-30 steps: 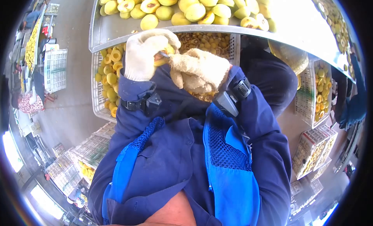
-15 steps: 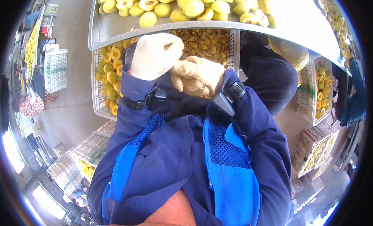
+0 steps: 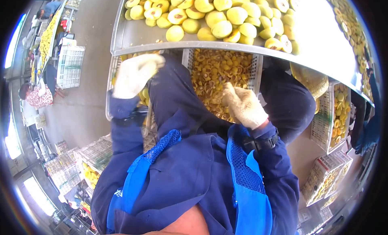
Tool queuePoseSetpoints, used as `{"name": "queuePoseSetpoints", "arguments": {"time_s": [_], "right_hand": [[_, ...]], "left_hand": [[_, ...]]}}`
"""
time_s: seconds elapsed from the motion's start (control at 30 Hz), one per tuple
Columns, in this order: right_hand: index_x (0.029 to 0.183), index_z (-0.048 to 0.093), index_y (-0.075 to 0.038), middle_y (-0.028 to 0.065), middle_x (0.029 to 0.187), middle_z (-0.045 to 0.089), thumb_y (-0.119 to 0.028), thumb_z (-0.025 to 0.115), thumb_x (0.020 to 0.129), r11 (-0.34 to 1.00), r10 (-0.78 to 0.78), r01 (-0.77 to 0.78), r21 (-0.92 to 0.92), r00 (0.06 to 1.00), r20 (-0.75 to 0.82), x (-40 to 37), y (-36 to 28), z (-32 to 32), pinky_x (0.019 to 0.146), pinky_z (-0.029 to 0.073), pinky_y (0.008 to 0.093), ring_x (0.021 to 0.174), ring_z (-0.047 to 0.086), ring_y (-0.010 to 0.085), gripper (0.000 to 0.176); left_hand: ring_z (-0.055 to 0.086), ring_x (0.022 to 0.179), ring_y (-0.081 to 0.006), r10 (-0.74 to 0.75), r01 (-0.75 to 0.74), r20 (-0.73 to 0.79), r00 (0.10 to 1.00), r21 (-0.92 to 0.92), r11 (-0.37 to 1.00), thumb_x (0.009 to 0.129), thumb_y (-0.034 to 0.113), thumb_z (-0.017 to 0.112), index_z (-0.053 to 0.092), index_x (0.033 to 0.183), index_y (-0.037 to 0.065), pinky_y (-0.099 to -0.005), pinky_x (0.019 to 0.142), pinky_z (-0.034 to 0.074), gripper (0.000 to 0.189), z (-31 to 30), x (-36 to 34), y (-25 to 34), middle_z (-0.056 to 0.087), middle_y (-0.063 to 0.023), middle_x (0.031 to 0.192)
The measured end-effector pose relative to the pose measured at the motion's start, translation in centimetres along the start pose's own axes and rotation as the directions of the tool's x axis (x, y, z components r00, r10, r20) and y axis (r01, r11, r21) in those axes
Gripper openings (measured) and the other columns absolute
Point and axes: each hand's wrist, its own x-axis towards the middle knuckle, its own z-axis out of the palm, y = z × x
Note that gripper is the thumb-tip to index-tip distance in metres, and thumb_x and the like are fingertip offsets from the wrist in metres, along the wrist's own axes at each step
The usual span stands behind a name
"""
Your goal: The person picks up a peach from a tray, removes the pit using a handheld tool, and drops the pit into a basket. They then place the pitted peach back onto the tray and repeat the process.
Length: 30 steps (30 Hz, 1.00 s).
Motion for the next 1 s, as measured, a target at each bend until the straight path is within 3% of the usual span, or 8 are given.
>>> {"name": "queuePoseSetpoints", "arguments": {"time_s": [0.07,0.13,0.37,0.5,0.57,0.7,0.87,1.0], "right_hand": [[0.101,0.079,-0.002,0.0039,0.060,0.057,-0.048,0.056,0.116,0.998,-0.035,0.027,-0.065,0.992,-0.120,0.4,1.1,-0.5,0.056,0.046,0.0345,0.055,0.055,0.0119,0.054],[0.104,0.079,0.001,0.0075,0.066,0.065,-0.050,0.057,0.115,1.000,0.022,-0.022,-0.001,0.997,-0.077,0.8,0.5,0.2,0.062,0.051,0.0364,0.061,0.060,0.0155,0.057],[0.108,0.077,0.004,0.0170,0.084,0.078,-0.040,0.060,0.116,0.943,-0.291,0.291,-0.159,0.956,0.029,0.8,-0.2,2.9,0.077,0.057,0.0395,0.077,0.070,0.0191,0.047],[0.105,0.077,0.001,0.0081,0.075,0.073,-0.042,0.061,0.116,0.941,-0.334,0.336,0.051,0.942,-0.039,0.8,-0.2,3.6,0.066,0.054,0.0354,0.067,0.064,0.0141,0.047],[0.102,0.075,-0.002,0.0020,0.071,0.066,-0.044,0.061,0.116,0.921,-0.234,0.204,0.331,0.971,0.053,1.0,-1.3,3.5,0.058,0.047,0.0313,0.061,0.058,0.0095,0.047],[0.098,0.069,-0.007,-0.0062,0.067,0.056,-0.044,0.062,0.115,0.837,-0.286,0.168,0.522,0.946,0.154,0.6,-5.2,4.5,0.049,0.036,0.0257,0.054,0.049,0.0029,0.041],[0.102,0.072,-0.006,-0.0039,0.067,0.059,-0.037,0.067,0.113,0.830,-0.312,0.247,0.500,0.949,0.048,0.2,-6.8,5.8,0.048,0.037,0.0261,0.053,0.052,0.0037,0.033],[0.107,0.075,0.003,0.0131,0.077,0.074,-0.036,0.065,0.113,0.880,-0.372,0.385,0.279,0.923,-0.100,0.5,-6.9,6.4,0.063,0.053,0.0403,0.067,0.068,0.0188,0.040]], "left_hand": [[0.080,0.101,-0.0278,0.053,0.068,-0.129,0.990,0.777,0.626,0.101,0.027,0.071,0.082,0.117,0.009,-0.0391,0.091,0.062,0.027,-2.6,1.0,-3.6,0.082,-0.0145,0.109],[0.077,0.100,-0.0368,0.047,0.091,-0.382,0.923,0.335,0.938,0.100,0.035,0.073,0.080,0.115,0.009,-0.0439,0.091,0.061,0.031,-2.2,4.5,-4.3,0.081,-0.0170,0.107],[0.076,0.095,-0.0276,-0.025,0.071,-0.078,0.997,0.667,0.741,0.101,0.040,0.069,0.075,0.125,0.006,-0.0391,0.086,0.059,0.042,5.7,15.7,-3.8,0.080,-0.0185,0.104],[0.074,0.102,-0.0310,-0.176,0.188,0.069,0.982,-0.272,0.944,0.090,0.034,0.069,0.070,0.132,0.000,-0.0438,0.087,0.059,0.054,1.6,15.7,-8.2,0.078,-0.0187,0.117],[0.072,0.107,-0.0361,-0.112,0.040,-0.009,0.994,-0.901,0.432,0.089,0.029,0.068,0.067,0.132,-0.003,-0.0482,0.087,0.058,0.053,1.6,12.1,-5.4,0.075,-0.0213,0.122],[0.069,0.112,-0.0412,-0.023,0.011,0.013,1.000,-0.996,-0.092,0.094,0.026,0.060,0.067,0.128,-0.003,-0.0527,0.089,0.057,0.045,3.9,5.5,4.2,0.073,-0.0244,0.124],[0.070,0.112,-0.0439,-0.071,-0.088,-0.110,0.991,-0.962,0.260,0.094,0.027,0.055,0.067,0.122,-0.004,-0.0539,0.097,0.060,0.044,7.2,3.8,4.6,0.072,-0.0254,0.125],[0.072,0.105,-0.0429,-0.162,-0.090,-0.090,0.983,-0.996,0.006,0.096,0.019,0.054,0.067,0.117,-0.003,-0.0515,0.091,0.064,0.033,8.6,2.9,6.7,0.072,-0.0261,0.119]]}}
